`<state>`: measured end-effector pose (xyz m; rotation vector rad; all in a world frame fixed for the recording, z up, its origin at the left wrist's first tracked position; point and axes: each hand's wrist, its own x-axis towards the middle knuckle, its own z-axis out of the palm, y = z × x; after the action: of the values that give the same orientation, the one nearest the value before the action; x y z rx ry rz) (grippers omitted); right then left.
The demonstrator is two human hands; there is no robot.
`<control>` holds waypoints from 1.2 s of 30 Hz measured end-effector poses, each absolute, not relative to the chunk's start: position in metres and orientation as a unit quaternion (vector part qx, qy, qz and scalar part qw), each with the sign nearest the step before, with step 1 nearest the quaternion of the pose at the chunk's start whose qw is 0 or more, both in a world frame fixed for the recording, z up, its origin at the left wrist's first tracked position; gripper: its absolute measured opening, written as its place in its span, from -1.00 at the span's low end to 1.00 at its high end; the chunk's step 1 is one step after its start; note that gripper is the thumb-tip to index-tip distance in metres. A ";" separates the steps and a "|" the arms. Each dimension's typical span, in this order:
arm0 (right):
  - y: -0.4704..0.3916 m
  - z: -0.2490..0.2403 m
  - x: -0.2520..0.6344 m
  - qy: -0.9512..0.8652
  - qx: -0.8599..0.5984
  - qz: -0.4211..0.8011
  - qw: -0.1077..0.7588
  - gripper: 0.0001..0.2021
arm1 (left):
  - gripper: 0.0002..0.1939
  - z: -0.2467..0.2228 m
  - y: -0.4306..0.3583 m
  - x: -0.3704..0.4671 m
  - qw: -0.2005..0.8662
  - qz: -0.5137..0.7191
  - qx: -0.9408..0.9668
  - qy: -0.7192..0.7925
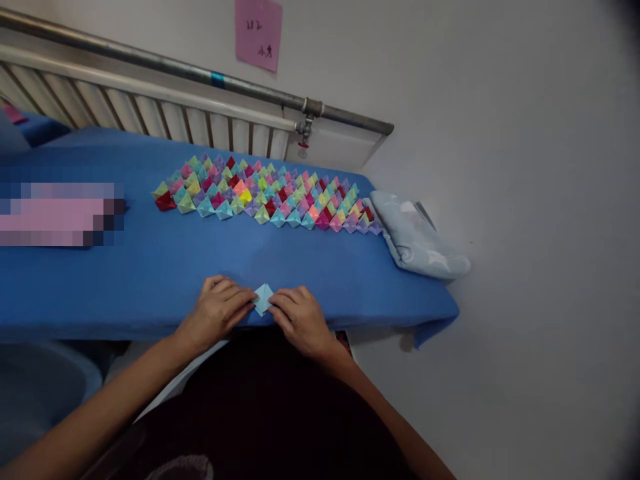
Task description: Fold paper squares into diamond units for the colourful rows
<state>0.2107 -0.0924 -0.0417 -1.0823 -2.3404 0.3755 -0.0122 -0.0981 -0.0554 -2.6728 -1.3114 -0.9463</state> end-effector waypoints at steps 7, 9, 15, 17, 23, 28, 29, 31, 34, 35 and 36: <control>-0.093 -0.043 0.208 -0.862 -0.416 0.111 0.268 -0.84 | -0.82 -0.059 -0.096 -0.011 0.034 -0.313 -0.860 -0.401; -0.093 -0.043 0.206 -0.860 -0.430 0.102 0.254 -0.84 | -0.83 -0.058 -0.097 -0.011 0.039 -0.314 -0.859 -0.402; -0.093 -0.045 0.206 -0.872 -0.426 0.063 0.233 -0.82 | -0.82 -0.054 -0.099 -0.008 0.040 -0.305 -0.863 -0.400; -0.093 -0.046 0.207 -0.878 -0.415 0.055 0.233 -0.81 | -0.80 -0.053 -0.099 -0.008 0.048 -0.299 -0.867 -0.395; -0.092 -0.045 0.210 -0.892 -0.394 0.053 0.214 -0.78 | -0.77 -0.053 -0.095 -0.008 0.075 -0.271 -0.885 -0.372; -0.090 -0.044 0.210 -0.905 -0.374 0.040 0.201 -0.77 | -0.75 -0.055 -0.087 -0.009 0.069 -0.258 -0.904 -0.333; -0.090 -0.043 0.210 -0.907 -0.371 0.035 0.196 -0.78 | -0.76 -0.054 -0.085 -0.009 0.067 -0.251 -0.909 -0.326; -0.090 -0.043 0.210 -0.910 -0.370 0.028 0.187 -0.78 | -0.76 -0.052 -0.081 -0.009 0.054 -0.237 -0.918 -0.312; -0.090 -0.043 0.210 -0.908 -0.375 0.031 0.185 -0.78 | -0.75 -0.046 -0.078 -0.009 0.020 -0.218 -0.929 -0.298; -0.090 -0.043 0.211 -0.906 -0.377 0.036 0.189 -0.78 | -0.74 -0.045 -0.078 -0.009 0.015 -0.213 -0.931 -0.298; -0.090 -0.043 0.211 -0.903 -0.380 0.042 0.194 -0.79 | -0.73 -0.043 -0.078 -0.008 0.013 -0.209 -0.931 -0.299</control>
<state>0.2108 -0.0900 -0.0433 -1.0645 -2.5332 0.1190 -0.0083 -0.0776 -0.0435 -2.9007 -0.9328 -0.6526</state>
